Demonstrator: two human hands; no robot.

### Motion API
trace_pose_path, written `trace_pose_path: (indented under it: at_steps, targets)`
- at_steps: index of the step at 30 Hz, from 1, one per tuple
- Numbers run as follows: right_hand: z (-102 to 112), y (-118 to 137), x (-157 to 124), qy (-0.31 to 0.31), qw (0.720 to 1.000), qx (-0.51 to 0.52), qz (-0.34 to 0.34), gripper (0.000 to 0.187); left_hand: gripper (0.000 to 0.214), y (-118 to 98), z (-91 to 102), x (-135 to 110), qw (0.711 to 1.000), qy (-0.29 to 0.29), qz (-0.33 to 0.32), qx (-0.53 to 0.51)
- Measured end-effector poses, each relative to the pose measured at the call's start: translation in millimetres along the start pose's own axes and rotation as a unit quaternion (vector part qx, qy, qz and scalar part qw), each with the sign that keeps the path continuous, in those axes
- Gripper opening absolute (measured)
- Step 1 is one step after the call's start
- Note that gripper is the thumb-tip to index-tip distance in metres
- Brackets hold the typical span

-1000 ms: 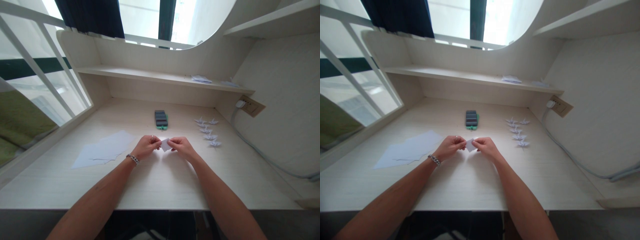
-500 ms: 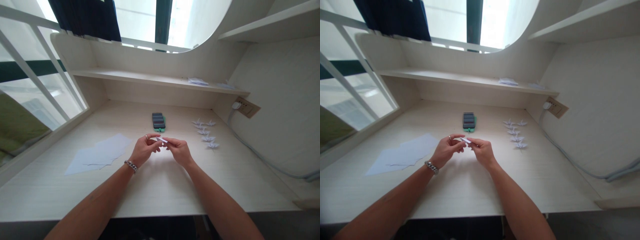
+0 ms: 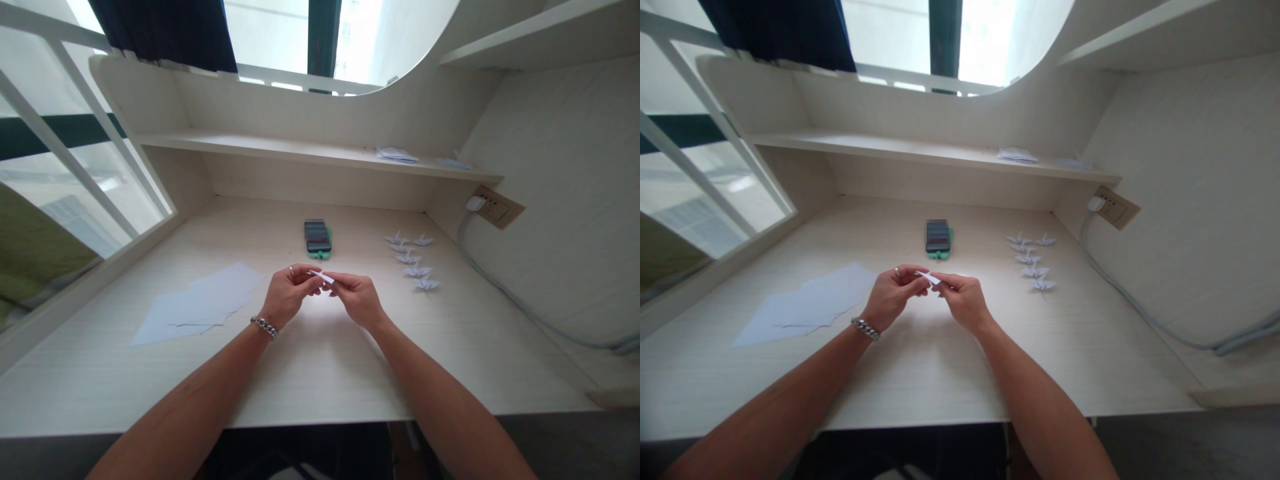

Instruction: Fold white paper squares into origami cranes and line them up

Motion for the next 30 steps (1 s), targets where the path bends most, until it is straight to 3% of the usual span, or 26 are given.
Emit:
trace_pose_path:
  at_steps: [7,15,30]
  targets:
    - [-0.1,-1.8,-0.1,0.005,1.000,-0.005,-0.001,0.024,0.032,-1.6,-1.5,-0.6,1.000,0.011,-0.002,-0.005]
    - [3.0,15.4,-2.0,0.003,0.993,-0.078,0.090,0.024,0.033,-3.6,-1.9,-0.4,1.000,0.025,0.001,-0.005]
    - [-2.4,-1.5,-0.6,0.023,1.000,0.001,-0.009,0.026,0.036,-0.4,1.5,0.8,0.999,0.020,-0.012,0.030]
Point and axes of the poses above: each hand's wrist, its own x-axis towards the middle knuckle, its own z-axis out of the back of the hand, y = z × x, the point moved 8 cm from there along x, towards the middle knuckle, and after that the axes turned 3 degrees about -y, right-handed, at the moved point
